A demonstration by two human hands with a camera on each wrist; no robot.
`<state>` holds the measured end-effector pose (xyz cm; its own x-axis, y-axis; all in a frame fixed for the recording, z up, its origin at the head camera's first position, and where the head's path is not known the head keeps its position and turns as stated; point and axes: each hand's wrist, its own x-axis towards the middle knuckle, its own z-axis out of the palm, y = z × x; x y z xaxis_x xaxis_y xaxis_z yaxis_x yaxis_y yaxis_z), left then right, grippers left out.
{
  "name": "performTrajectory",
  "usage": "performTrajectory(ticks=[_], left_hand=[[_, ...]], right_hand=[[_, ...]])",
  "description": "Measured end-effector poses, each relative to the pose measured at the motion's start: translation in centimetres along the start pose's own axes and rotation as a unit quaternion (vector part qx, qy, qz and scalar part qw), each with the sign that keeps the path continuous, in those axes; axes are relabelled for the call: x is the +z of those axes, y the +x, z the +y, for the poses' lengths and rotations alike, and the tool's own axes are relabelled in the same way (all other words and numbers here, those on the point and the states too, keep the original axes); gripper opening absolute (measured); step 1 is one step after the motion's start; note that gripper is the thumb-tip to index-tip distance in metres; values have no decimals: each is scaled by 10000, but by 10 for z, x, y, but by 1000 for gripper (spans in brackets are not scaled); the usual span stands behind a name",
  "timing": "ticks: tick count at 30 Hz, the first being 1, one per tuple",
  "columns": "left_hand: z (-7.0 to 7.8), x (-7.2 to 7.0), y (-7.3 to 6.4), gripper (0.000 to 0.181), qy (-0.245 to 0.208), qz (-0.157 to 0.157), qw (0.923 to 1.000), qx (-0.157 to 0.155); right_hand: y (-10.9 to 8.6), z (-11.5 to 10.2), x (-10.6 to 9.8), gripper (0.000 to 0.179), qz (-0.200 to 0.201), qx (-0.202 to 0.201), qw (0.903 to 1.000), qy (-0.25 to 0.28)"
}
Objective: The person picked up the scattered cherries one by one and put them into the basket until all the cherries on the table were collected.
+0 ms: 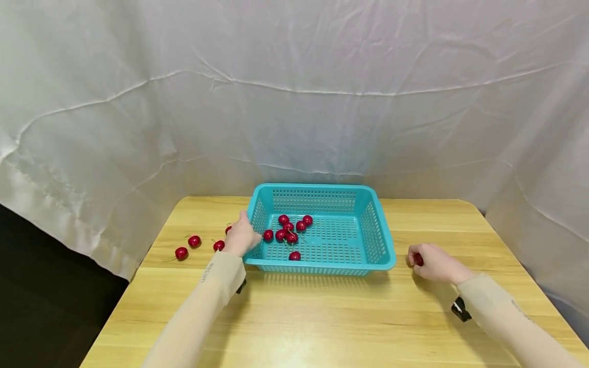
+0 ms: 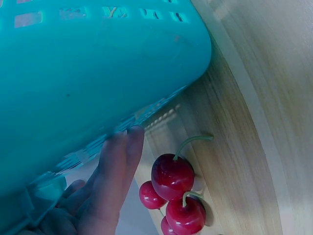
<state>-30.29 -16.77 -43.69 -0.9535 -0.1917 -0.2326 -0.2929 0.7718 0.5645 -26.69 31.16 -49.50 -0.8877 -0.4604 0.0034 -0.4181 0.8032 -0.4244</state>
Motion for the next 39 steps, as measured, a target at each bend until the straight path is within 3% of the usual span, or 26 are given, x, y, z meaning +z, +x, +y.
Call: performTrajectory(ticks=[11, 24, 39], left_hand=[[0, 0, -1, 83, 18, 34, 10000, 35], [0, -2, -2, 83, 70, 13, 10000, 30], [2, -3, -6, 81, 73, -38, 10000, 7]], right_hand=[[8, -12, -26, 13, 616, -191, 9978, -122], [15, -30, -61, 12, 972, -10, 9948, -311], [35, -70, -75, 8, 1388, -155, 9902, -12]])
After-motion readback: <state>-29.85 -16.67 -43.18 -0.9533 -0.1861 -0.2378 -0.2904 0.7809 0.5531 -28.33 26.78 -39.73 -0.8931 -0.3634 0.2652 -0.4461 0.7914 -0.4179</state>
